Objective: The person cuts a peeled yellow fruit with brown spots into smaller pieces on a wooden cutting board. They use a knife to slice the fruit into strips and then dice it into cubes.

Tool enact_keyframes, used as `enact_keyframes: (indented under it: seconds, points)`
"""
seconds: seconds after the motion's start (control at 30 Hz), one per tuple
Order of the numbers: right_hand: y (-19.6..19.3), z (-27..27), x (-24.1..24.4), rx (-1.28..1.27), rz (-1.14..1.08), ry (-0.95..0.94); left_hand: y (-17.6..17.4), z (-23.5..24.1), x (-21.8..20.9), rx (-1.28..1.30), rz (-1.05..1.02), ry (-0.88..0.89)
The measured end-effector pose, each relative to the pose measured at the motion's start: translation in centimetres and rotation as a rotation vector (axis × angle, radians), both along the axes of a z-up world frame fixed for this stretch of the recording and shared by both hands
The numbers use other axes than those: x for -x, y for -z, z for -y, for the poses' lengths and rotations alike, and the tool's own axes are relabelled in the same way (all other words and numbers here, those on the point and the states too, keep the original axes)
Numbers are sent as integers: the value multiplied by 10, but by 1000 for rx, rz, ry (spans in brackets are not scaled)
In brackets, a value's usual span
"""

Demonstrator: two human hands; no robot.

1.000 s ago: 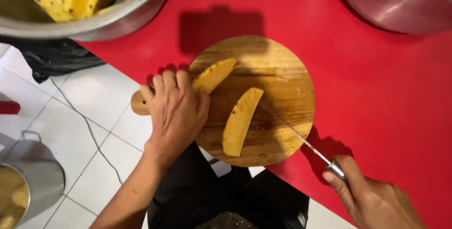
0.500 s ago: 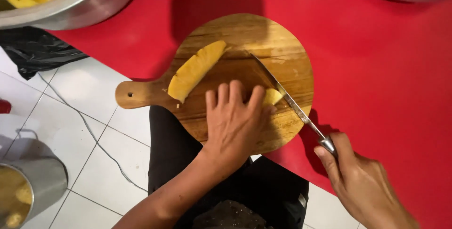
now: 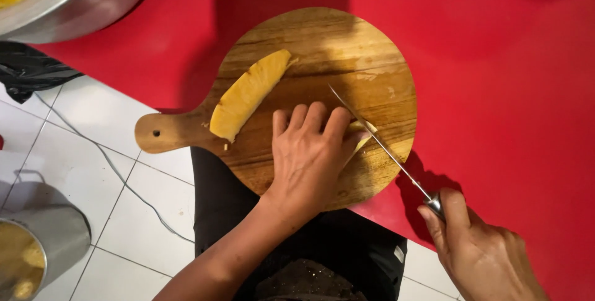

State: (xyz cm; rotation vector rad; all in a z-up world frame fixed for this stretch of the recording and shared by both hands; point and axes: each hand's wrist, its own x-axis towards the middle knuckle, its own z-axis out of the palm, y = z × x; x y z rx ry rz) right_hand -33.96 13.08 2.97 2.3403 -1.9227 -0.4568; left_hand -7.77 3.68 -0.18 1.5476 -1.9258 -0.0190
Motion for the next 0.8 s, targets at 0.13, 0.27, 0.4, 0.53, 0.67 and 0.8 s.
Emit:
enact_keyframes:
  seconds: [0.13,0.27,0.4,0.53,0.67,0.8]
  points:
    - [2,4,9,-87,-21,-3,0,5,-5,-50,-60,74]
    - [-23,29,-8,-471,14,196,-5,6,-8,-29,-105,137]
    - [-45,63,-47,-621,16,336,-6,8,-9,12,-87,126]
    - [-50,73,-56,-598,123,276,-6,6,-11,-58,-152,160]
    - [-52,72,-61,-588,125,304,-9,-6,-9,-41,19,41]
    - [-44,60,-56,-481,108,216,-11,-21,-7,-118,36,23]
